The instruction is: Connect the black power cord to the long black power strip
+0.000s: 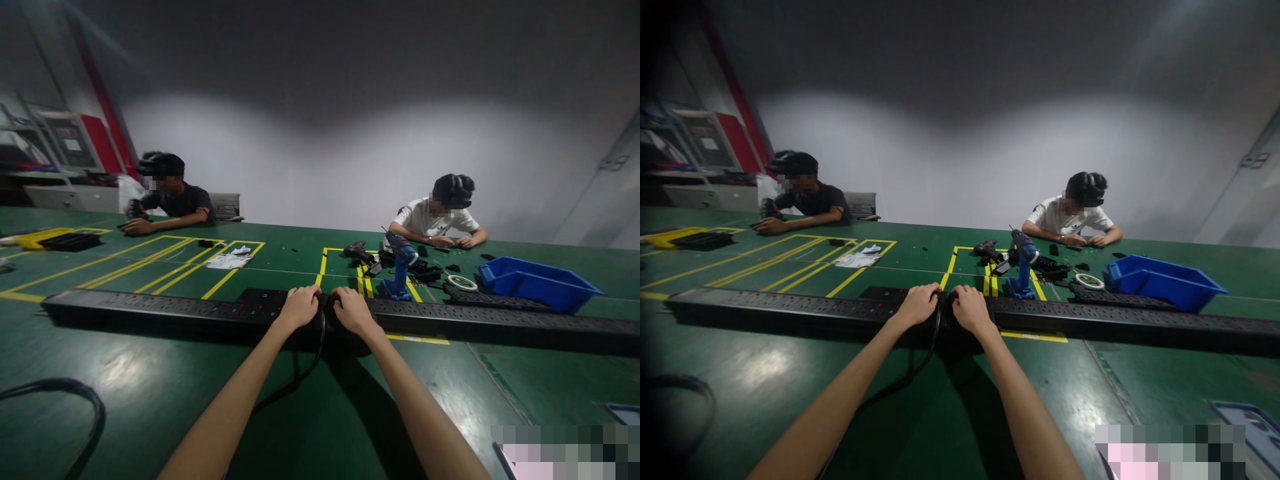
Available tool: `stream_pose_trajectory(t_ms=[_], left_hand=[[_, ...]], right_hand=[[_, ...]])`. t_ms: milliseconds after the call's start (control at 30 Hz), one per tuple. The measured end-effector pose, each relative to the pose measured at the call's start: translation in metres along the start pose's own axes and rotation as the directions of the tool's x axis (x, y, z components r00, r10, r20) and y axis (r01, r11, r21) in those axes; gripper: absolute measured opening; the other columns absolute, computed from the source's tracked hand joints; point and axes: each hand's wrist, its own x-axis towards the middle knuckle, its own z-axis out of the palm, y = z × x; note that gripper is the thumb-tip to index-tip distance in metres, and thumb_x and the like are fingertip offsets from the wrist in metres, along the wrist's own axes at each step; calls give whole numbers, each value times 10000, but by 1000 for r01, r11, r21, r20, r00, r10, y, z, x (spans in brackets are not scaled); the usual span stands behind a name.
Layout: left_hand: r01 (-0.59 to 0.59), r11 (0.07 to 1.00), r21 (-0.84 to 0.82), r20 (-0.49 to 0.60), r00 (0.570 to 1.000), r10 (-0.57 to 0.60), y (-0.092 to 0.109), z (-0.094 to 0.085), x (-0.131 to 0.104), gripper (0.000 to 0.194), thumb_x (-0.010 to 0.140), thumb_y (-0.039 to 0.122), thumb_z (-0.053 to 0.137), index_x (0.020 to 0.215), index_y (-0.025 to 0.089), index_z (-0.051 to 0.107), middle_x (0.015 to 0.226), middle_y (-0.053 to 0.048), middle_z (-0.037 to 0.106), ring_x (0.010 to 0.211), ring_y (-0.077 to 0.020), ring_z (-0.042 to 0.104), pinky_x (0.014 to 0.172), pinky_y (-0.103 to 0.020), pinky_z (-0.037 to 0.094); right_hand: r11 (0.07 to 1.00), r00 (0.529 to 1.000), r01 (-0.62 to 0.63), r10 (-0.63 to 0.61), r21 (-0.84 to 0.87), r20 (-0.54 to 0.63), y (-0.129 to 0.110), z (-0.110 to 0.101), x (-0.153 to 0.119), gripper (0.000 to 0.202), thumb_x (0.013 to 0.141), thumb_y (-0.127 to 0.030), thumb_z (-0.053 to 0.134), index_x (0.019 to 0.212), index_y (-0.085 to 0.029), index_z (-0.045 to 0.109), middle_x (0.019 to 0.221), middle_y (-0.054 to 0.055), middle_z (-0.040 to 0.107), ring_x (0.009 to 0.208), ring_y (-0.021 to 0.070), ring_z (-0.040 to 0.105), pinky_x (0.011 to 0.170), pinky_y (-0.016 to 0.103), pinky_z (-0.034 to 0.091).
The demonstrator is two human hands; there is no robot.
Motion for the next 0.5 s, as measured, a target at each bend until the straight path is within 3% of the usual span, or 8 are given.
stream_pose_trajectory(t_ms=[500], left_hand=[[13, 1000, -4, 3, 1000, -13, 2, -3, -1, 278, 908, 233, 416, 1101, 235, 617, 1093, -61, 682, 1047, -225, 602, 986, -382, 368]], right_hand=[[1000, 1000, -12, 12, -3, 14, -1, -1, -1, 271, 924, -220, 424, 1145, -222, 582, 1130, 73, 599, 1013, 198, 523, 856, 306, 340]])
